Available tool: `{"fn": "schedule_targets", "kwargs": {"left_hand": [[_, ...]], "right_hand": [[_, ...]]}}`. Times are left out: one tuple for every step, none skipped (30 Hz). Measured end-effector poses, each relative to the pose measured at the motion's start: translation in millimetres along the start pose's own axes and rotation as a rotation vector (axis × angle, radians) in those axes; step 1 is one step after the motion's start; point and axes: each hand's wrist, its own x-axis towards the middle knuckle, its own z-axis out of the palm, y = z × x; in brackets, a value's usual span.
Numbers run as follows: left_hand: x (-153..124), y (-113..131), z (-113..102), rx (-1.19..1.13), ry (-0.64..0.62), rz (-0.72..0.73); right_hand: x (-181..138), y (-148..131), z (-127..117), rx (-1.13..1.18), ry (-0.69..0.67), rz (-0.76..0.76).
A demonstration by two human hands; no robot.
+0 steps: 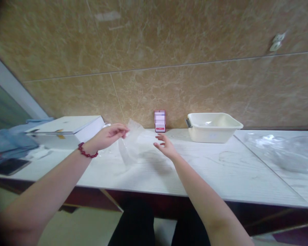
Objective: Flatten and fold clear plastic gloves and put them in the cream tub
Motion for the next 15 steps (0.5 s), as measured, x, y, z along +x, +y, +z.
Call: {"fn": "schedule_targets", "kwargs": {"left_hand": [[-2,5,0,0.017,-0.015,0.033],[-3,10,0,0.020,-0.028,0.058],[-5,13,0,0.007,-0.039,0.073],[-7,14,0,-0.021,-0.049,0.078],[-9,15,0,-0.058,-0.055,0.076],[-10,14,1,-0.103,-0.052,0.068],[-12,13,2,-0.154,-0.041,0.056],[-13,11,3,-0.210,-0.018,0.039],[-14,8,6,-0.265,0.016,0.017],[-14,6,8,-0.314,0.054,-0.011],[-14,3,11,-0.354,0.088,-0.042],[-14,1,15,-0.384,0.117,-0.075],[-14,-1,19,-0.402,0.145,-0.106],[-13,-2,23,-0.414,0.169,-0.135],[-13,-4,26,-0.425,0.177,-0.162]], "right_hand": [[1,-10,0,0.025,-0.027,-0.008],[2,-21,-1,0.045,-0.051,-0.014],[4,-32,-2,0.057,-0.062,-0.016],[5,-42,-3,0.058,-0.068,-0.009],[7,-52,-5,0.050,-0.081,-0.001],[9,-61,-8,0.037,-0.093,0.013],[11,-70,-11,0.024,-0.108,0.036],[12,-78,-14,0.015,-0.126,0.060],[13,-86,-18,0.009,-0.130,0.082],[14,-94,-22,0.008,-0.126,0.106],[14,-101,-25,0.023,-0.124,0.132],[13,-107,-29,0.054,-0.125,0.165],[13,-113,-32,0.097,-0.140,0.203],[12,-118,-35,0.142,-0.158,0.241],[11,-121,-38,0.182,-0.176,0.276]]}}
